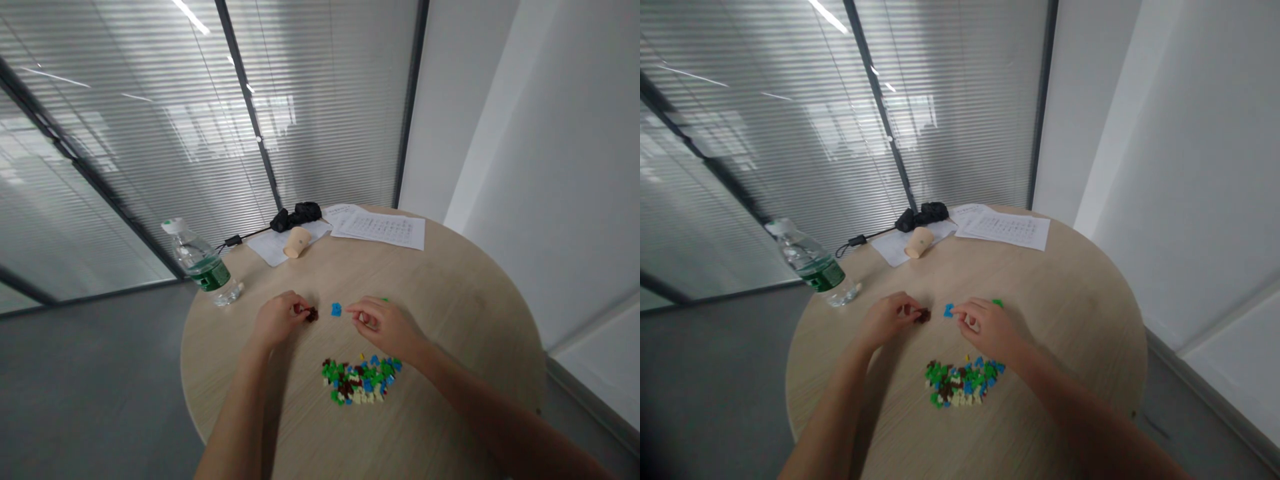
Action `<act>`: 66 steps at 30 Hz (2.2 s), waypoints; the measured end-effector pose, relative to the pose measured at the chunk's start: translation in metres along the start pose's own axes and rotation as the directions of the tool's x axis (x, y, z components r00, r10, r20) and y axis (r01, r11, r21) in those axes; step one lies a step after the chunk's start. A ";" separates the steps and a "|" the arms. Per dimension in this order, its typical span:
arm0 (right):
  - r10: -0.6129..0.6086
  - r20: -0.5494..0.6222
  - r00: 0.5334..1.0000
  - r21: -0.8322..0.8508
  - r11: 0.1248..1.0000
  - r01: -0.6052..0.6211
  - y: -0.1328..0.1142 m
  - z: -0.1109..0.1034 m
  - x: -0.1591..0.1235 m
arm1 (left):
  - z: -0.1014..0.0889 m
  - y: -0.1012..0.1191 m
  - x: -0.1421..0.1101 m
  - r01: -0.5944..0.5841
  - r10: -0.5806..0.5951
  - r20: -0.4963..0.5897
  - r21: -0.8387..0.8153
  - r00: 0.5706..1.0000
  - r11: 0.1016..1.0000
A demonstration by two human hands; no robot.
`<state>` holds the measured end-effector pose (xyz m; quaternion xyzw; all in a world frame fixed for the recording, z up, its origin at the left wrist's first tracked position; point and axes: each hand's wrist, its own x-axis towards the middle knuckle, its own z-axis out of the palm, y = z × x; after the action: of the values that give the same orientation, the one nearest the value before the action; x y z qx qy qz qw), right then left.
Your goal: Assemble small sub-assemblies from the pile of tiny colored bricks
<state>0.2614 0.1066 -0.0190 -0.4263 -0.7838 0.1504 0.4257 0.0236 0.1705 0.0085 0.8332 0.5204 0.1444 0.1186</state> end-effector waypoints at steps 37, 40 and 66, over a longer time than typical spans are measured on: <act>-0.020 0.085 0.996 -0.049 0.999 0.024 0.000 -0.002 0.000 | 0.000 0.004 -0.002 -0.019 0.020 0.043 -0.027 0.999 0.999; -0.043 0.139 0.989 -0.067 0.996 0.052 0.002 -0.003 0.000 | 0.001 0.002 -0.002 -0.005 0.005 0.048 -0.007 0.999 1.000; -0.095 0.440 0.893 -0.016 0.993 0.114 0.013 -0.021 0.001 | 0.009 0.012 0.000 -0.132 0.128 -0.052 -0.089 0.990 0.987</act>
<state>0.2843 0.1125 -0.0139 -0.3473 -0.8843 0.2033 0.2369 0.0365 0.1654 0.0043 0.8555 0.4602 0.1950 0.1354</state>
